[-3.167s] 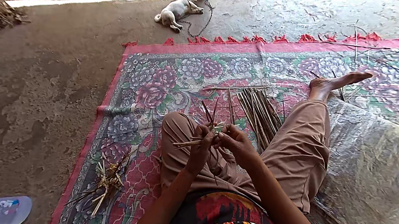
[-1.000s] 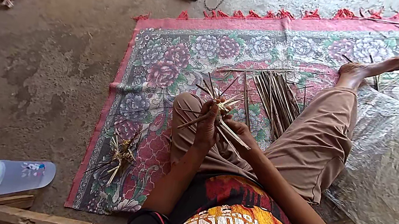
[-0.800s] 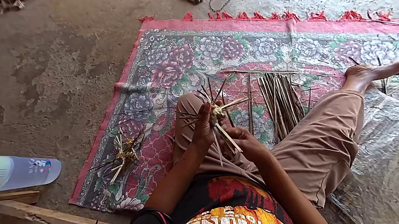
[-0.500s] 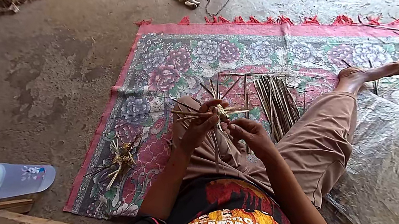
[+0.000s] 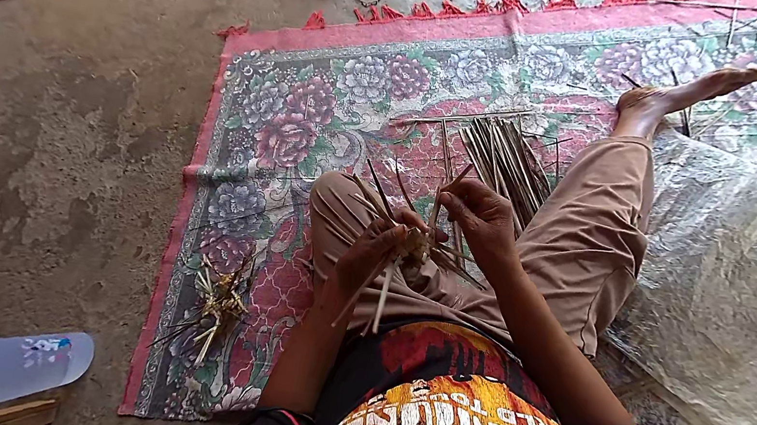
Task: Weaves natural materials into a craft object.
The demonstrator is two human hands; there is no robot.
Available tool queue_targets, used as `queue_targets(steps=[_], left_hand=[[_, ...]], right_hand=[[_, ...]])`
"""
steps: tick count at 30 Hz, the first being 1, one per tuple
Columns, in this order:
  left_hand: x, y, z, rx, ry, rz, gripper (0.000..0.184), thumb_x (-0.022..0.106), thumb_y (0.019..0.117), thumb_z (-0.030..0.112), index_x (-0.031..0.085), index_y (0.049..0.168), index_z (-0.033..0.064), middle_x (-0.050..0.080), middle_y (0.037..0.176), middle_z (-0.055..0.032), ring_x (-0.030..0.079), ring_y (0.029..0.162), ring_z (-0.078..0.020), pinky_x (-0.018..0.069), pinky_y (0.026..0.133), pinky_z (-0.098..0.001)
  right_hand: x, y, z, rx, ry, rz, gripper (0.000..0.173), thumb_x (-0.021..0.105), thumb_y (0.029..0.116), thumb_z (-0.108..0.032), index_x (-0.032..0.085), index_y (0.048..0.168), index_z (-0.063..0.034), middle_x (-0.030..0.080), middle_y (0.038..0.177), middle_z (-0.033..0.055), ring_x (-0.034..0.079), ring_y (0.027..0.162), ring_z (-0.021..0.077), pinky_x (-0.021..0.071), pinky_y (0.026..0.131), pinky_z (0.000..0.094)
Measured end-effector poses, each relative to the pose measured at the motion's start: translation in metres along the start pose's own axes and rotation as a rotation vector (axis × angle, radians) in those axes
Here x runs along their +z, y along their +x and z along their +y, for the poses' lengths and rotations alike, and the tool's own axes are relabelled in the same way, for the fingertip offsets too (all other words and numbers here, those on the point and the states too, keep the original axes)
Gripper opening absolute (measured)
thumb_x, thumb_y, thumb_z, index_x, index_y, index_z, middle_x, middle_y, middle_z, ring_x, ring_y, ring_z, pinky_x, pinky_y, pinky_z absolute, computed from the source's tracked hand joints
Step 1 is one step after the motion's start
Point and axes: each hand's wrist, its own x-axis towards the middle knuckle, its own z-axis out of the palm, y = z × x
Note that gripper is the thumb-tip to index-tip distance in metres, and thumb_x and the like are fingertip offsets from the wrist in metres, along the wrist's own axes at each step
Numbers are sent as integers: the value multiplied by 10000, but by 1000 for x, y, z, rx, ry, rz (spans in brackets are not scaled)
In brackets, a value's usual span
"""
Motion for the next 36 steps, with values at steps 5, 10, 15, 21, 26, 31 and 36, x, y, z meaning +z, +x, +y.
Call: queue_targets(steps=[5, 10, 15, 21, 26, 31, 36], left_hand=[[6, 2, 10, 51, 290, 184, 572, 711, 940, 152, 509, 1474, 127, 612, 1392, -63, 684, 1076, -159, 587, 913, -331], [16, 7, 7, 222, 463, 413, 538, 771, 820, -42, 614, 1321, 77, 690, 1195, -32, 695, 977, -109, 607, 856, -288], [23, 11, 10, 65, 184, 743, 79, 535, 1048, 126, 581, 1107, 100, 695, 805, -30, 675, 613, -107, 601, 582, -264], [24, 10, 9, -112, 354, 702, 331, 384, 1114, 295, 612, 993, 89, 614, 662, -4, 540, 459, -55, 499, 441, -202], [12, -3, 6, 16, 774, 657, 196, 611, 1013, 158, 640, 1168, 43, 711, 914, -12, 607, 614, -44, 528, 570, -217], [2, -6, 7, 295, 1184, 396, 653, 840, 776, 138, 598, 1380, 74, 549, 1437, -137, 658, 980, -146, 566, 691, -286], [8, -1, 3, 297, 700, 326, 511, 723, 842, -69, 591, 1323, 43, 677, 1186, -17, 674, 953, -65, 589, 842, -260]], right_hand=[[-4, 0, -8, -8, -131, 34, 101, 626, 992, -102, 636, 1036, -11, 629, 813, -26, 582, 698, -9, 517, 660, 174], [3, -8, -8, 50, -120, -131, 157, 565, 1030, -105, 670, 1091, -5, 681, 897, 18, 637, 757, 35, 559, 718, 221], [1, -8, 1, -214, -287, -265, 256, 702, 885, -29, 698, 1133, 31, 694, 1091, 134, 669, 934, 158, 573, 851, 321], [5, -11, 5, -230, -428, -203, 137, 700, 920, -51, 723, 1033, 24, 707, 984, 137, 696, 819, 183, 607, 767, 353], [5, -9, 1, 27, -258, -86, 112, 650, 972, -64, 689, 1021, 29, 686, 796, 47, 620, 626, 48, 556, 615, 228], [9, -9, -5, 118, -154, -92, 101, 657, 972, -75, 683, 991, 21, 681, 765, 32, 620, 600, 48, 561, 597, 229], [12, -14, -8, 77, 9, -193, 175, 664, 948, -53, 651, 1110, 13, 689, 835, -3, 644, 691, 34, 581, 673, 227]])
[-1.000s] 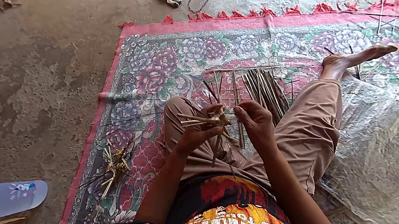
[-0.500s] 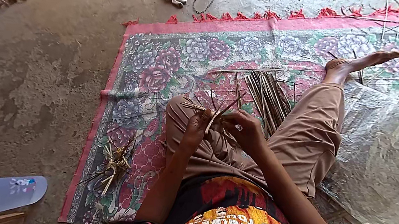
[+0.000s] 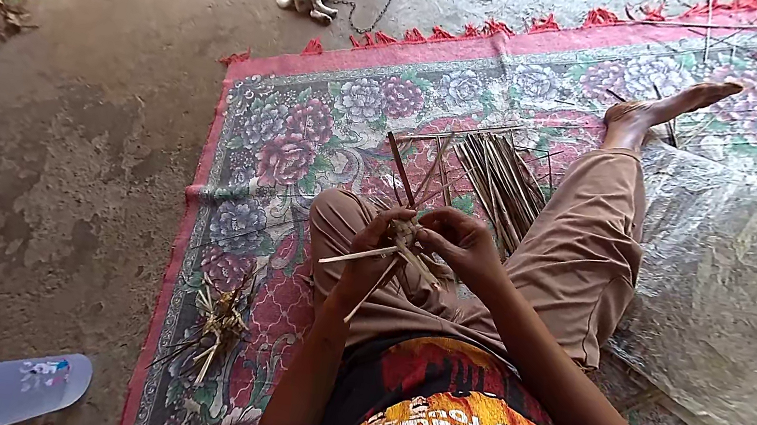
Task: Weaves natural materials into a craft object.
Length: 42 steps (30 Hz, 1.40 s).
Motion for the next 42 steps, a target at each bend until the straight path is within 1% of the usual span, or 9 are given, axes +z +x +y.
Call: queue_targets(steps=[8, 11, 15, 22, 28, 32, 34, 37, 42], left_hand=[[10, 1, 4, 15, -139, 0, 747, 864, 757, 83, 489, 1401, 131, 611, 1345, -7, 640, 1101, -69, 555, 933, -261], [19, 2, -5, 59, -114, 53, 589, 808, 870, 341, 508, 1349, 178, 622, 1287, 14, 644, 1019, -50, 567, 841, -238], [25, 0, -15, 32, -64, 131, 468, 719, 933, 447, 555, 1276, 175, 665, 1141, 29, 648, 909, -36, 563, 774, -232], [25, -2, -27, 21, 21, 245, 231, 629, 1011, 324, 634, 1116, 119, 654, 871, 28, 608, 682, -46, 548, 635, -231], [9, -2, -37, 136, 570, 148, 152, 651, 962, 208, 702, 944, 67, 729, 1069, -78, 705, 1008, -167, 585, 856, -386], [4, -4, -44, 97, 171, 16, 106, 646, 954, 109, 642, 909, 13, 694, 1093, -109, 673, 1049, -159, 564, 897, -328], [9, -6, -45, -18, -95, 44, 79, 599, 975, 172, 599, 949, 98, 668, 1119, -16, 660, 988, -79, 568, 833, -272], [17, -4, -39, -29, -140, 82, 171, 623, 984, 315, 563, 1016, 158, 635, 1188, 11, 638, 1038, -75, 555, 850, -271], [29, 7, -26, 157, -9, 206, 364, 652, 968, 491, 563, 1090, 160, 580, 1275, 1, 574, 1190, -67, 520, 963, -258]], right_hand=[[1, -2, 5, -132, -7, -28, 300, 694, 912, 7, 657, 1208, 31, 698, 870, 5, 635, 715, 19, 574, 693, 206], [4, -3, 12, -196, -61, -18, 305, 691, 925, -1, 654, 1224, 45, 713, 964, 48, 660, 776, 33, 589, 744, 220], [10, -5, 22, -245, -125, 8, 284, 637, 954, -21, 668, 1231, 39, 708, 1093, 89, 680, 871, 49, 596, 794, 236], [17, -5, 29, -156, -151, -22, 269, 465, 1078, -131, 679, 1151, 15, 710, 882, 38, 687, 787, 77, 599, 792, 285], [6, 3, 16, 382, 73, -270, 219, 437, 1072, -104, 573, 1127, 58, 679, 935, 86, 701, 823, 112, 601, 805, 292], [-5, 4, 18, 546, 294, -317, 212, 400, 1066, -87, 586, 1087, 13, 656, 873, 21, 679, 768, 93, 603, 783, 284], [-8, 4, 15, 598, 471, -275, 232, 354, 1057, -73, 580, 1023, -35, 650, 818, 0, 673, 729, 103, 610, 794, 321], [-11, 6, 11, 532, 621, -178, 302, 331, 1062, -87, 602, 930, -81, 663, 782, -2, 671, 724, 113, 603, 814, 340], [-9, 3, 7, 202, 489, -120, 92, 558, 992, -74, 611, 1062, -97, 680, 938, 15, 687, 840, 102, 598, 827, 306]])
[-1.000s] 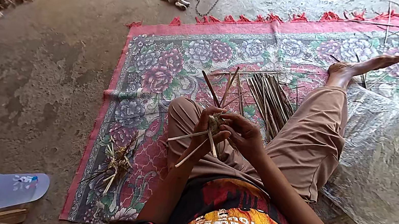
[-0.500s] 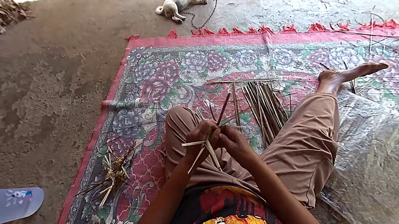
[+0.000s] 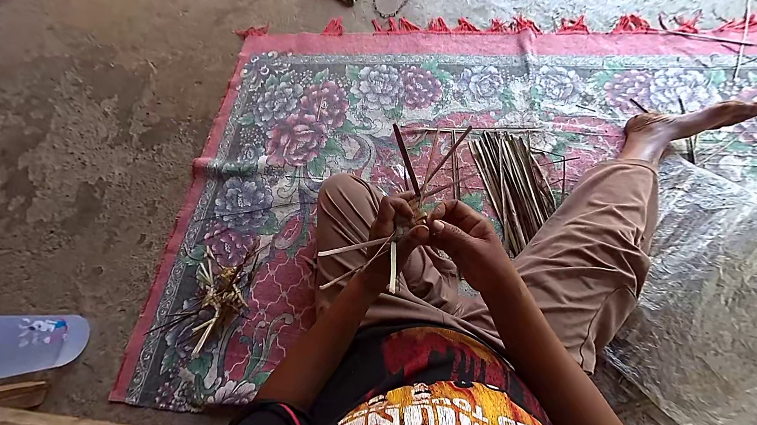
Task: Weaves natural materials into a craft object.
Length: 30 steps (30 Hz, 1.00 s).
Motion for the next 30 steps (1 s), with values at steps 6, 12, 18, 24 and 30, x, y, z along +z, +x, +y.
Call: queue_targets(steps=[6, 12, 18, 24, 30], left_hand=[[-4, 4, 8, 80, 133, -52, 402, 675, 947, 501, 559, 1016, 122, 532, 1296, -70, 541, 1207, -126, 500, 954, -265], [-8, 6, 6, 117, 85, -45, 282, 655, 989, 382, 601, 933, 110, 634, 1126, -46, 614, 1104, -123, 531, 922, -277], [-14, 3, 1, 152, 183, -71, 281, 651, 988, 322, 595, 851, 82, 666, 1025, -80, 661, 1026, -163, 566, 876, -311], [-1, -2, -2, -53, -78, 38, 180, 595, 1026, 359, 601, 955, 194, 649, 1127, 43, 632, 1010, -41, 548, 809, -215], [1, 1, 1, -203, -297, 53, 417, 615, 941, 617, 533, 1153, 268, 609, 1290, 31, 627, 1102, -80, 552, 856, -241]], right_hand=[[13, -3, 4, -101, -227, 44, 69, 623, 945, -50, 605, 985, -104, 609, 792, -41, 594, 686, 30, 542, 663, 216], [10, -4, 14, 139, 17, -36, 59, 611, 950, -100, 609, 894, -118, 603, 712, -17, 599, 610, 85, 585, 688, 307], [11, -4, 9, 288, 3, -78, 112, 560, 958, -88, 633, 875, -98, 557, 655, -38, 528, 555, 51, 533, 622, 249], [-4, -2, 17, 195, 273, -251, 121, 585, 964, -247, 676, 921, -179, 636, 756, -58, 603, 652, 43, 560, 705, 259], [-2, -1, 6, 36, 252, -107, 137, 515, 1023, -278, 627, 1012, -200, 601, 807, -25, 605, 677, 87, 569, 667, 279]])
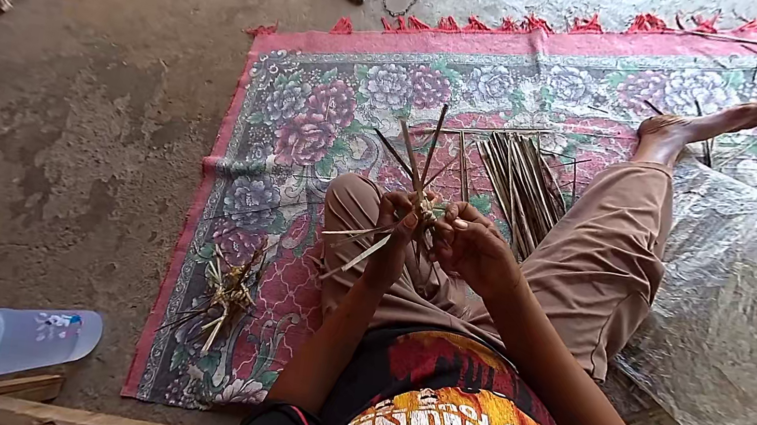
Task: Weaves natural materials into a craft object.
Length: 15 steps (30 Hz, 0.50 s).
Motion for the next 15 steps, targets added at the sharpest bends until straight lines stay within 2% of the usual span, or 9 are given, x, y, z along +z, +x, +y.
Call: queue_targets(steps=[2, 5, 6, 9, 13, 15], left_hand=[[-1, 0, 3, -15, -106, 45, 346, 614, 977, 532, 555, 1217, 290, 623, 1308, 8, 658, 1061, -97, 570, 823, -238], [-5, 2, 9, -65, -233, 63, 293, 535, 1037, 466, 621, 1263, 299, 625, 1362, -20, 670, 1101, -142, 575, 877, -283], [-7, 2, 10, -78, -248, 72, 290, 539, 1036, 458, 631, 1257, 295, 633, 1358, -28, 676, 1103, -151, 578, 889, -294], [-13, -2, 6, -51, -223, 63, 400, 695, 931, 480, 636, 1275, 285, 647, 1347, -45, 690, 1090, -161, 585, 893, -296], [-11, -2, 6, -25, -182, 103, 379, 722, 939, 376, 647, 1277, 222, 665, 1316, -60, 690, 1082, -168, 580, 907, -313], [-11, -2, 4, -23, -192, 128, 372, 712, 950, 356, 650, 1279, 195, 670, 1307, -73, 690, 1094, -182, 577, 928, -325]], right_hand=[[7, -2, -1, 8, -225, 141, 162, 509, 1011, -180, 661, 1019, -127, 631, 790, 1, 616, 662, 94, 575, 656, 279], [17, 0, 9, 30, -512, 234, 180, 544, 1024, -81, 709, 1070, -26, 685, 810, 10, 635, 676, 73, 573, 681, 259], [17, 1, 15, 27, -544, 230, 175, 563, 1021, -81, 718, 1073, -20, 688, 812, 1, 632, 680, 59, 568, 688, 250], [20, 5, 25, -9, -577, 216, 87, 655, 967, -54, 719, 1009, -13, 687, 792, -8, 622, 677, 37, 555, 676, 231], [20, 6, 34, -95, -607, 217, 21, 675, 939, -32, 693, 927, -30, 658, 803, -5, 582, 666, 35, 525, 650, 220], [20, 8, 38, -154, -661, 221, 63, 676, 928, -42, 667, 866, -45, 634, 811, 0, 542, 648, 33, 483, 611, 210]])
